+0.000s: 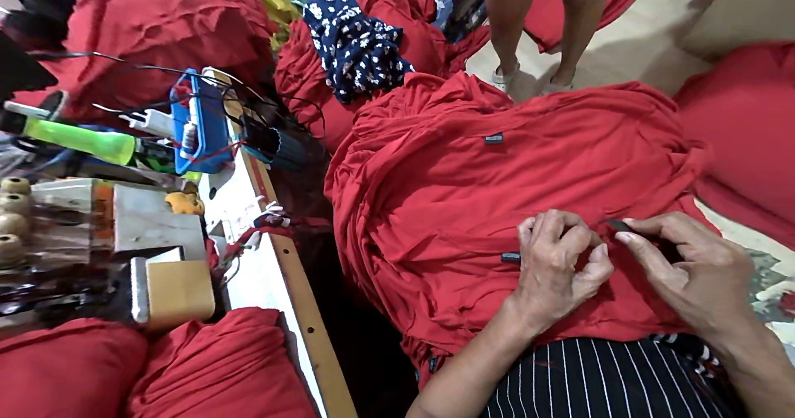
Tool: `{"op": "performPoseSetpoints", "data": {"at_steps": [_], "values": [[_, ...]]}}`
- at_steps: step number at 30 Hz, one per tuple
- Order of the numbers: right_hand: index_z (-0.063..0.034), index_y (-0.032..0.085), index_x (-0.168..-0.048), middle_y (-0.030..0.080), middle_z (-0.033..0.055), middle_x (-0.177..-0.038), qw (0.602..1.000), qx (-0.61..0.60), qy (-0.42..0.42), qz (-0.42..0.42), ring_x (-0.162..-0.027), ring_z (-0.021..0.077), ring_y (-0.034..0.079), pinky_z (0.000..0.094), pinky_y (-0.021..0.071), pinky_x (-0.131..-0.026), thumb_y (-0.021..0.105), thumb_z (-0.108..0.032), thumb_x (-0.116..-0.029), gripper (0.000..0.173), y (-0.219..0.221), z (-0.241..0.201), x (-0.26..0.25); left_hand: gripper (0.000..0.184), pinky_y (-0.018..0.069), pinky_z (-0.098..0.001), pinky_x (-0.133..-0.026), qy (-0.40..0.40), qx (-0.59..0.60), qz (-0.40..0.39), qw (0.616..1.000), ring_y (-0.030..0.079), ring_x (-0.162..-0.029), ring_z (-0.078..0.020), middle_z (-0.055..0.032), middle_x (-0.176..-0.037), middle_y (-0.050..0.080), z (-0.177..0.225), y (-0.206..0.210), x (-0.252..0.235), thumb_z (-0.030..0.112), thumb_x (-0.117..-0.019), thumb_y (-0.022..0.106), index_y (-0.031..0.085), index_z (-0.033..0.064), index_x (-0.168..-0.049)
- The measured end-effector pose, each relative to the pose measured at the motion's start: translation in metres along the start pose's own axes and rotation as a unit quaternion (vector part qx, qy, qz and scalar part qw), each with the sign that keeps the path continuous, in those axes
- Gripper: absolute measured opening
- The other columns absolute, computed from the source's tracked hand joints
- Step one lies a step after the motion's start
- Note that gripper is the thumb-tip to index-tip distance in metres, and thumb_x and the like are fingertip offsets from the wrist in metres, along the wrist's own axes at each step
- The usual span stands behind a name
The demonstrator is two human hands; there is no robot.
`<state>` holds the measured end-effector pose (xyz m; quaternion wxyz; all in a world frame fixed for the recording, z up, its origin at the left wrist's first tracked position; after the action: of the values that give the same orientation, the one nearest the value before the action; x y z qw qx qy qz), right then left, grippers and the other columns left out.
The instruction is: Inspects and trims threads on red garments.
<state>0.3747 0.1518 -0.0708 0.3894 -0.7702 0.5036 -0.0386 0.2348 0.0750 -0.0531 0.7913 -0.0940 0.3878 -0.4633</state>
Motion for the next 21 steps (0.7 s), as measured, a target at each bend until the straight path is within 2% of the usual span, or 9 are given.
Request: {"op": "performPoseSetpoints", "data": {"at_steps": [4,9,13,14,16,18,21], "values": [[0.0073,0.067,-0.112,0.065,0.0223,-0.095,0.999,-0.01,0.03,-0.01,-0.076,0.0299,0.061,0.0494,0.0478,-0.066,0.061,-0.032,-0.0964,0.043,-0.007,0.013,0.001,0.009,0.05,-0.0384,-0.083,0.018,0.082,-0.11,0.99,0.064,-0.091,-0.0239,-0.0122,-0.089,0.068,0.026,0.0,0.006,0.009,-0.0838,0.067,0.072,0.0031,-0.078],[0.0048,0.069,-0.111,0.067,0.0178,-0.095,0.999,-0.028,0.011,-0.023,-0.076,0.0218,0.061,0.041,0.0494,-0.066,0.061,-0.034,-0.0956,0.043,-0.003,0.011,0.004,0.012,0.0487,-0.0372,-0.078,0.048,0.154,-0.207,0.965,0.064,-0.087,-0.0256,-0.0148,-0.087,0.066,0.052,0.004,0.024,0.009,-0.0855,0.066,0.07,0.0002,-0.078],[0.0059,0.068,-0.112,0.067,0.0188,-0.096,0.999,-0.041,0.021,-0.016,-0.075,0.0188,0.06,0.0364,0.0497,-0.066,0.063,-0.032,-0.0944,0.042,-0.003,0.014,0.003,0.02,0.0486,-0.039,-0.083,0.049,0.262,-0.389,0.882,0.067,-0.09,-0.0242,-0.0132,-0.091,0.072,0.071,0.007,0.04,0.015,-0.0925,0.069,0.077,-0.0011,-0.084],[0.0065,0.068,-0.113,0.066,0.0187,-0.095,0.998,-0.048,0.029,-0.011,-0.075,0.0177,0.059,0.0349,0.049,-0.066,0.064,-0.032,-0.0941,0.043,-0.005,0.016,0.003,0.02,0.0494,-0.0377,-0.083,0.042,0.284,-0.391,0.875,0.067,-0.09,-0.0236,-0.014,-0.091,0.072,0.07,0.007,0.04,0.015,-0.0926,0.07,0.077,-0.0023,-0.086],[0.0068,0.068,-0.114,0.066,0.0191,-0.095,0.998,-0.051,0.043,-0.009,-0.075,0.0181,0.058,0.0359,0.0485,-0.067,0.065,-0.033,-0.0943,0.045,-0.007,0.018,0.002,0.02,0.0515,-0.0357,-0.084,0.014,0.248,-0.328,0.912,0.068,-0.092,-0.0209,-0.0129,-0.093,0.073,0.058,0.001,0.034,0.015,-0.0937,0.069,0.077,-0.0018,-0.086],[0.0062,0.068,-0.115,0.066,0.0189,-0.096,0.998,-0.049,0.045,-0.008,-0.075,0.0185,0.058,0.0364,0.0481,-0.066,0.064,-0.035,-0.094,0.046,-0.008,0.018,0.002,0.016,0.0523,-0.0386,-0.085,-0.016,0.117,-0.245,0.962,0.068,-0.096,-0.0211,-0.0108,-0.097,0.072,0.036,-0.009,0.024,0.014,-0.0954,0.067,0.075,0.0014,-0.091],[0.0049,0.069,-0.114,0.067,0.0178,-0.097,0.998,-0.051,0.04,-0.014,-0.076,0.0182,0.06,0.0357,0.0498,-0.067,0.064,-0.034,-0.0939,0.045,-0.004,0.018,0.002,0.008,0.0563,-0.0405,-0.08,-0.035,-0.025,-0.127,0.991,0.07,-0.093,-0.0233,-0.0113,-0.098,0.072,0.002,-0.024,0.015,0.007,-0.0899,0.071,0.075,0.0033,-0.095]]}}
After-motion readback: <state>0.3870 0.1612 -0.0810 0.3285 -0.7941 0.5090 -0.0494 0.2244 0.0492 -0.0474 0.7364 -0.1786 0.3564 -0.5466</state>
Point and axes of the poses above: each hand's wrist, its own x-axis away from the middle knuckle, its own y-axis out of the palm, z = x × y, the point moved 7 cm from there along -x, towards the middle knuckle
